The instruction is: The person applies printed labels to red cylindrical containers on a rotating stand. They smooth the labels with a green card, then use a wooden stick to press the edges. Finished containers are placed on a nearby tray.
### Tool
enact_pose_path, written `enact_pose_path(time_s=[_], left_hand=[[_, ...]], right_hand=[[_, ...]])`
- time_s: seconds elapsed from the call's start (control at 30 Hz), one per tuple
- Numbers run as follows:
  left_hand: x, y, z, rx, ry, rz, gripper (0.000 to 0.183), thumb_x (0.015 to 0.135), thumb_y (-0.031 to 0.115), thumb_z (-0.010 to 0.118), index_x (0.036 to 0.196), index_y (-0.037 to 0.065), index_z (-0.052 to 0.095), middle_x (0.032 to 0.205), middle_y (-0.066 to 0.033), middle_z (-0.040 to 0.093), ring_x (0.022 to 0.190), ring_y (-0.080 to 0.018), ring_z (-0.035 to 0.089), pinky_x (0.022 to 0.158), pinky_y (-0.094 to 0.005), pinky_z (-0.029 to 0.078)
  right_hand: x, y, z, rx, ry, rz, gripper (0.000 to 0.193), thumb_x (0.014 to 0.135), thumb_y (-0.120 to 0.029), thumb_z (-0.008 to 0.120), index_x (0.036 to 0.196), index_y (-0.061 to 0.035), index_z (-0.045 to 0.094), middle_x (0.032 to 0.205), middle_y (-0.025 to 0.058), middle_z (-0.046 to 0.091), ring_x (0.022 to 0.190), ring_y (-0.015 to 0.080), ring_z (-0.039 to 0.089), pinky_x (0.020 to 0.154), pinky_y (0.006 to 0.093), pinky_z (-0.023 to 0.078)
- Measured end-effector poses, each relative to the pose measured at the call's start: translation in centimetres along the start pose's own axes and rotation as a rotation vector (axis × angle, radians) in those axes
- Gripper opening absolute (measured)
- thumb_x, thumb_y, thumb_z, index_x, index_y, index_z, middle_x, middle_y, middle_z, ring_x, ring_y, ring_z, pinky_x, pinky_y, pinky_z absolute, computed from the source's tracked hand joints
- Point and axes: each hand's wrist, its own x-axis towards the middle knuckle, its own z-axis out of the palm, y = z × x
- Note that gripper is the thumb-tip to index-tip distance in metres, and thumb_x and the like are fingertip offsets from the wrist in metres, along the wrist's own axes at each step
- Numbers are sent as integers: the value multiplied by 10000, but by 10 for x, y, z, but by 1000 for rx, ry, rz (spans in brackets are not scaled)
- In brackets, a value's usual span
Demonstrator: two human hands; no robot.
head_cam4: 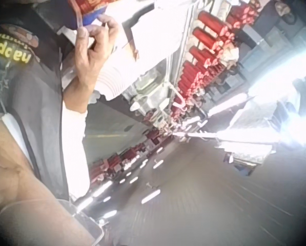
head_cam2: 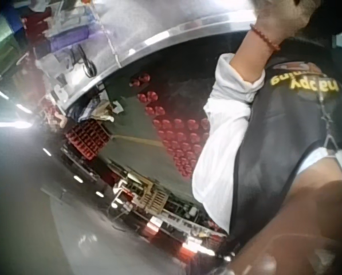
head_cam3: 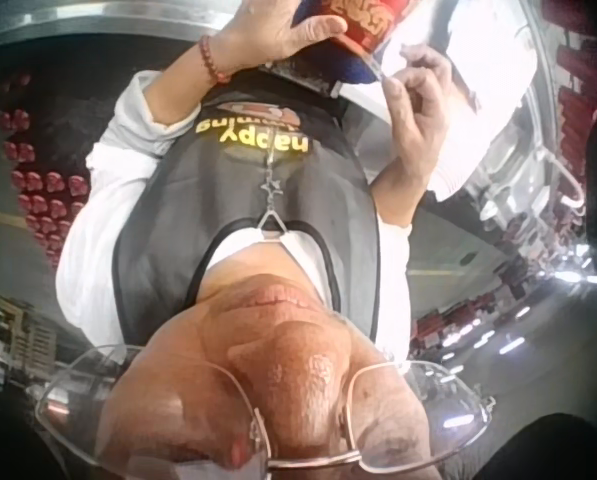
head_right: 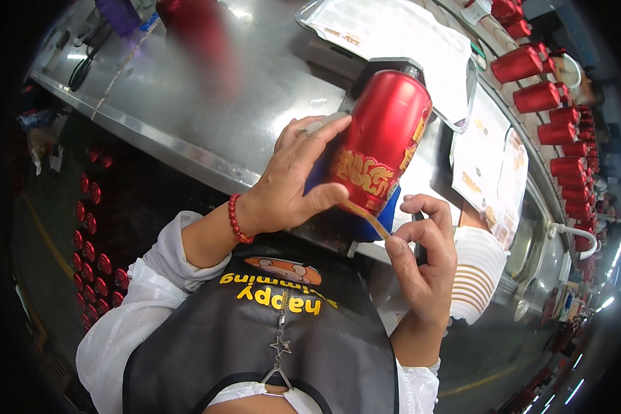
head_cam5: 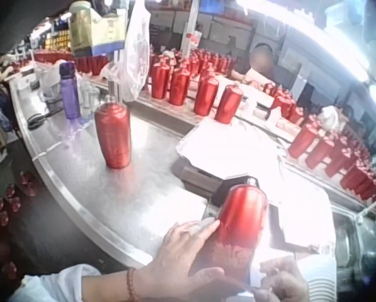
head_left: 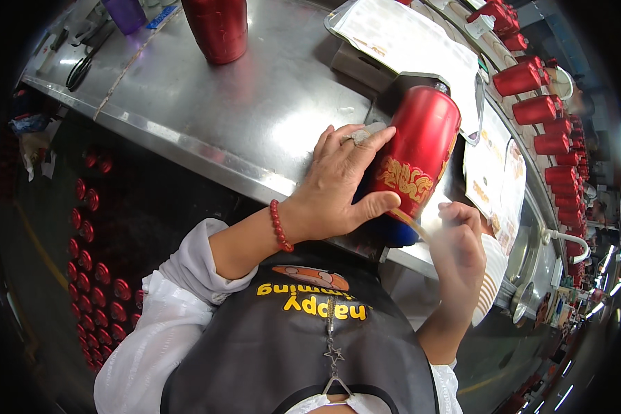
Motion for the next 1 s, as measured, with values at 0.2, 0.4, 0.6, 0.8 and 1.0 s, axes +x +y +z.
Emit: enact_pose_path(time_s=[0.2,0.4,0.6,0.8,1.0], left_hand=[[-2,-1,-5,28,-74,-25,851,925,485,679,1545,27,320,1497,-209,421,1409,-360,321,1174,-468,265],[-2,-4,-9,-142,-78,-73,787,995,519,564,1531,-9,333,1473,-218,424,1410,-337,341,1176,-433,272],[3,5,-3,-74,-34,-97,816,991,575,532,1493,-47,369,1455,-215,449,1365,-329,391,1160,-431,289],[3,7,1,133,-14,-37,885,930,597,625,1482,-47,374,1439,-219,465,1338,-340,413,1149,-436,308],[0,0,1,-27,-10,-82,873,931,560,647,1488,-48,360,1445,-211,460,1353,-335,403,1153,-441,314]], right_hand=[[2,3,-2,30,11,33,155,870,-102,714,819,-13,598,1159,160,549,1122,271,519,991,394,390],[3,9,-3,13,22,37,160,873,-101,710,817,-7,594,1155,155,548,1115,266,519,985,384,388],[0,13,-6,27,38,39,158,872,-106,709,817,-10,596,1149,152,548,1116,265,516,990,389,386],[0,14,-7,33,35,45,148,870,-97,707,819,-8,599,1149,147,549,1106,264,521,988,384,388],[4,15,-5,32,20,55,128,867,-70,701,817,-7,602,1133,142,548,1083,248,530,936,353,411]])
